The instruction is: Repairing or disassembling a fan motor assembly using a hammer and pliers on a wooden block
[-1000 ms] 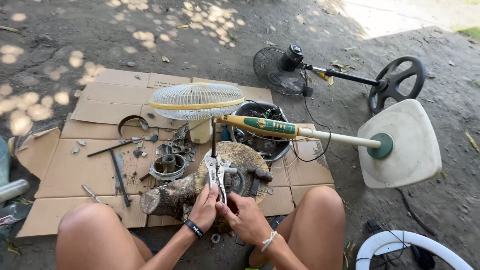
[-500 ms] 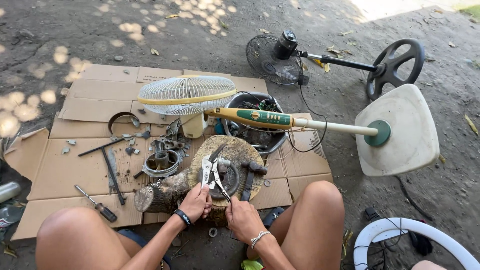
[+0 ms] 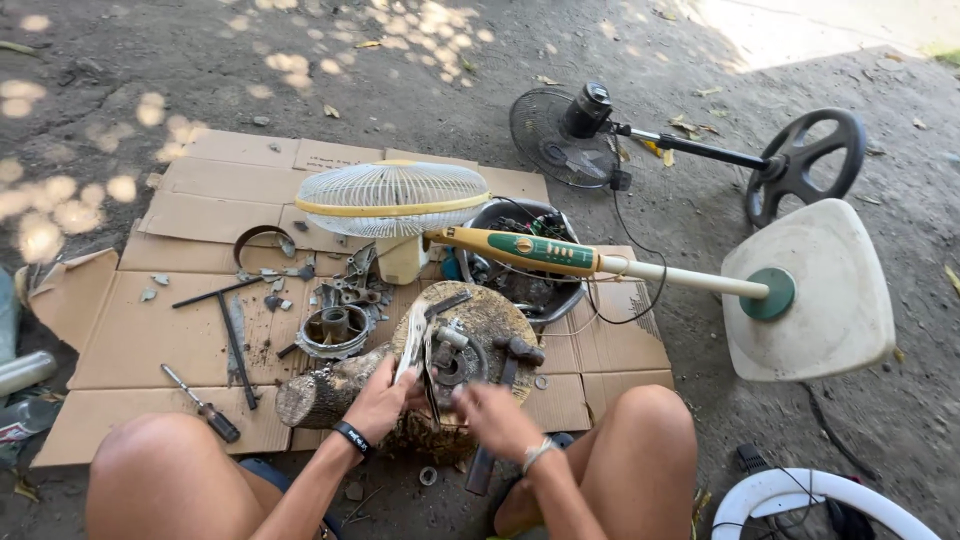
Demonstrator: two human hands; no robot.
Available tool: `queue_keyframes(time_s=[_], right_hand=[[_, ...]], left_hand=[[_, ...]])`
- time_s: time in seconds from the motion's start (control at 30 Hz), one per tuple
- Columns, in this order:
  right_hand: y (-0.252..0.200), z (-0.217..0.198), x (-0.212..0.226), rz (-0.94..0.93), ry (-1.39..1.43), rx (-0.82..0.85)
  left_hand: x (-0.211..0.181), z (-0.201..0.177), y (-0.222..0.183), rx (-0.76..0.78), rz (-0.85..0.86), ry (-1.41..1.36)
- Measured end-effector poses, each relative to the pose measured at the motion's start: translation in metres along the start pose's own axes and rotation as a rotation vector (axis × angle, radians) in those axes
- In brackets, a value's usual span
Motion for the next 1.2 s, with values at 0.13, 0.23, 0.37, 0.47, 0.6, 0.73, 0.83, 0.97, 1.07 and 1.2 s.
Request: queue_keyframes(time_s=[0.13, 0.23, 0.37, 0.47, 0.6, 0.73, 0.83, 0.97, 1.07, 1.2], right_hand=[[0.065, -0.072, -0.009, -0.287, -0.169, -0.476], [0.103, -0.091, -0.004, -0.221, -0.312, -0.594], [0.185, -0.072, -0.038, -0.327, -0.635, -0.492], [0.227, -0.063, -0.053, -0.358, -0.778, -0.426], [0.222, -0.063, -0.039, -0.312, -0.762, -0.336], [0.235, -0.059, -0.039, -0.478, -0.852, -0.394], [0.247, -0.056, -0.051, -0.48, -0.867, -0.341], [0.239, -0.066, -0.052, -0.494, -0.745, -0.327], [0.189, -0.094, -0.021, -0.481, -0.596, -0.416], [0.107, -0.139, 0.05, -0.471, -0.426, -0.543]], left_hand=[[-0.052, -0.014, -0.048, -0.06, 0.152, -0.138], [-0.056, -0.033, -0.044, -0.195, 0.19, 0.109], [-0.082, -0.018, -0.067, 0.086, 0.386, -0.197], [-0.093, -0.009, -0.074, 0.225, 0.435, -0.25], [-0.097, 0.006, -0.078, 0.291, 0.422, -0.217], [-0.092, 0.013, -0.068, 0.315, 0.31, -0.3], [-0.078, 0.015, -0.06, 0.348, 0.239, -0.362], [-0.074, 0.006, -0.055, 0.277, 0.235, -0.274], [-0.06, -0.008, -0.041, 0.165, 0.199, -0.165], [-0.056, -0.03, -0.027, -0.171, 0.121, 0.016]])
Point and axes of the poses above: each hand's wrist, its own y-axis towards the middle knuckle, its own z-axis out of the palm, x = y × z, the point moved 8 cm from there along y, towards the middle knuckle, and after that the axes turned 11 degrees about -z, right-handed, at the moved point
